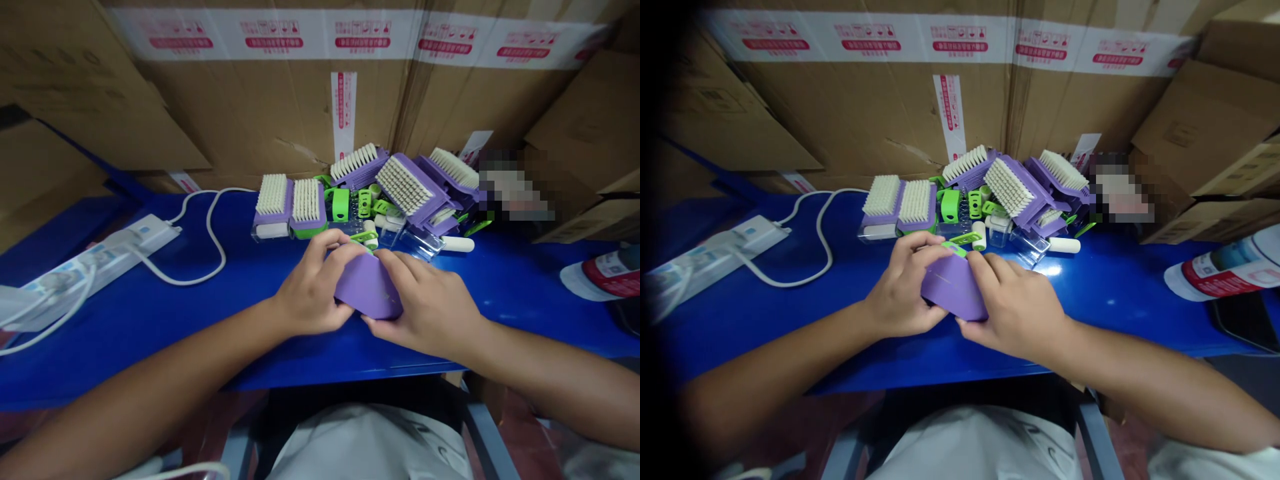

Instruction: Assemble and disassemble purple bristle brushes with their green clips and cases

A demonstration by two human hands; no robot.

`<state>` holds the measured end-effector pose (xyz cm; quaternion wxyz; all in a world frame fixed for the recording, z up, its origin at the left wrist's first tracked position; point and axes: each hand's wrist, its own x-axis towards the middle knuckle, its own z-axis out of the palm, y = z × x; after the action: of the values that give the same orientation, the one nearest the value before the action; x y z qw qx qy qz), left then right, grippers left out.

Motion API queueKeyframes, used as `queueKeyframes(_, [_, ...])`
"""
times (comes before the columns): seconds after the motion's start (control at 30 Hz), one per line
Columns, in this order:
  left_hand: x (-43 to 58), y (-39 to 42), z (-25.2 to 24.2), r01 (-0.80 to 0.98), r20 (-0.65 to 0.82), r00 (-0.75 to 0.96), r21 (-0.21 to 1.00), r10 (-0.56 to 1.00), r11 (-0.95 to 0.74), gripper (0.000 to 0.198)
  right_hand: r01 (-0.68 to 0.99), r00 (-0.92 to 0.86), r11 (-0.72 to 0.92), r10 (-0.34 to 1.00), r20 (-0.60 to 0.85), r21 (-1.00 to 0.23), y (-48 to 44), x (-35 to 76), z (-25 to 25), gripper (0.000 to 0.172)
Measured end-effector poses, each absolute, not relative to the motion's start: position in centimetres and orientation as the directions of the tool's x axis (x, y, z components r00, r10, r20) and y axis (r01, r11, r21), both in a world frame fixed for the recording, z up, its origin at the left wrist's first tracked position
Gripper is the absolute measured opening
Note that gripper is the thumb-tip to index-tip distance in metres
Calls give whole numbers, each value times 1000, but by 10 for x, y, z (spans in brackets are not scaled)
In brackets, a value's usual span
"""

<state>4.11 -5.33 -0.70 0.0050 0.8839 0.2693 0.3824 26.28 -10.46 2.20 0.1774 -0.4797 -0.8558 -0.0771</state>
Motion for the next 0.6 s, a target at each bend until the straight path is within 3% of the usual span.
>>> queueKeyframes(0.1, [38,-47,-9,493,684,594,104,422,-864,64,780,-606,606,672,426,155,-100,270,23,62])
queueKeyframes(0.2, [32,-38,-8,367,667,691,11,280,-930,58,694,-708,663,558,433,280,-93,278,29,55])
queueKeyframes(0.33, [25,-32,-3,233,673,727,-60,132,-971,56,642,-746,687,455,486,341,-88,286,33,49])
queueKeyframes(0.6, [18,-41,20,209,720,692,-281,-62,-937,35,554,-756,710,212,619,434,-85,287,38,34])
